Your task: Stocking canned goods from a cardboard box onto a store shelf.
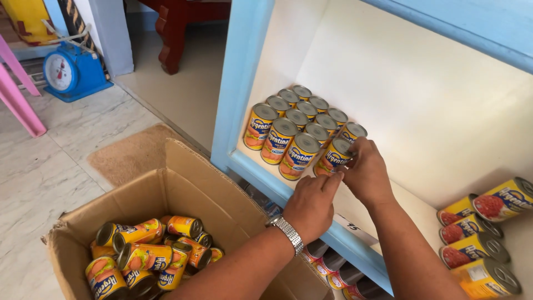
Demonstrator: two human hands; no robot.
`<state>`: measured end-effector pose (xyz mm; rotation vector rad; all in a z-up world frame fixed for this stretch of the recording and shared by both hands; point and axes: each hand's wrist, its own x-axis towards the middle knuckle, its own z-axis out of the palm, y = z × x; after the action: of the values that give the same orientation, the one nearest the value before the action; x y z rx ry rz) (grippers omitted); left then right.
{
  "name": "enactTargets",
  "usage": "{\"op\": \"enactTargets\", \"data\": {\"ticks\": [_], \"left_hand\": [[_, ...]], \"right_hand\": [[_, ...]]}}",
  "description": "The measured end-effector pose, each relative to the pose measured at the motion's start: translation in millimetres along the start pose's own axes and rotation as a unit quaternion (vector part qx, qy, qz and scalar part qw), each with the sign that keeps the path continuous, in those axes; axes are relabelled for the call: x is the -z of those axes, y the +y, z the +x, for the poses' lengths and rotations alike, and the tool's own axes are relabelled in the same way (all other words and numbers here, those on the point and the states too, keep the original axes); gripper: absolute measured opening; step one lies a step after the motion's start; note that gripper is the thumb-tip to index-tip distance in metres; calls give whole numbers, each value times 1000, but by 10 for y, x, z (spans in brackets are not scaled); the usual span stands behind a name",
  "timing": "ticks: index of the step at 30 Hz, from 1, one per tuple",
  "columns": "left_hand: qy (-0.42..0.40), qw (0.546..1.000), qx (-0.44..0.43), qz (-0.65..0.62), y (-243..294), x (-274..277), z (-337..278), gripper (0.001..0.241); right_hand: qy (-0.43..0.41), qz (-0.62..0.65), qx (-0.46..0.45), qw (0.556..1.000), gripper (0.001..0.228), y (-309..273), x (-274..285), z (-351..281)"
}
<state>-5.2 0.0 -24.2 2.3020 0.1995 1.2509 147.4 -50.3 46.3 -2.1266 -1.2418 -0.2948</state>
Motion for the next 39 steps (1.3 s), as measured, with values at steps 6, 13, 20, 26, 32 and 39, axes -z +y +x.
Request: {"op": "enactTargets", "data": {"ticks": [6,13,20,26,32,39], "left_hand": [[24,999,-32,-4,-53,-21,-50,48],[23,999,-46,4,-67,-9,-52,20],[9,998,-63,7,-72,-27,-48,15],[1,995,-92,-34,-157,31,-90,21],[-36,986,-141,-87,-236,711,-655,28],[-154,985,42,-60,-547,1576,-1434,33]], "right_hand": [[26,-56,7,998,46,38,-68,93],[25,-63,-3,998,51,210,-99,293],[-31,-10,-62,998,51,354,-73,360],[-22,38,-15,999,48,367,64,168],[110,119,148,976,28,-639,369,-988],[60,198,184,961,18,-975,-831,-2338]]}}
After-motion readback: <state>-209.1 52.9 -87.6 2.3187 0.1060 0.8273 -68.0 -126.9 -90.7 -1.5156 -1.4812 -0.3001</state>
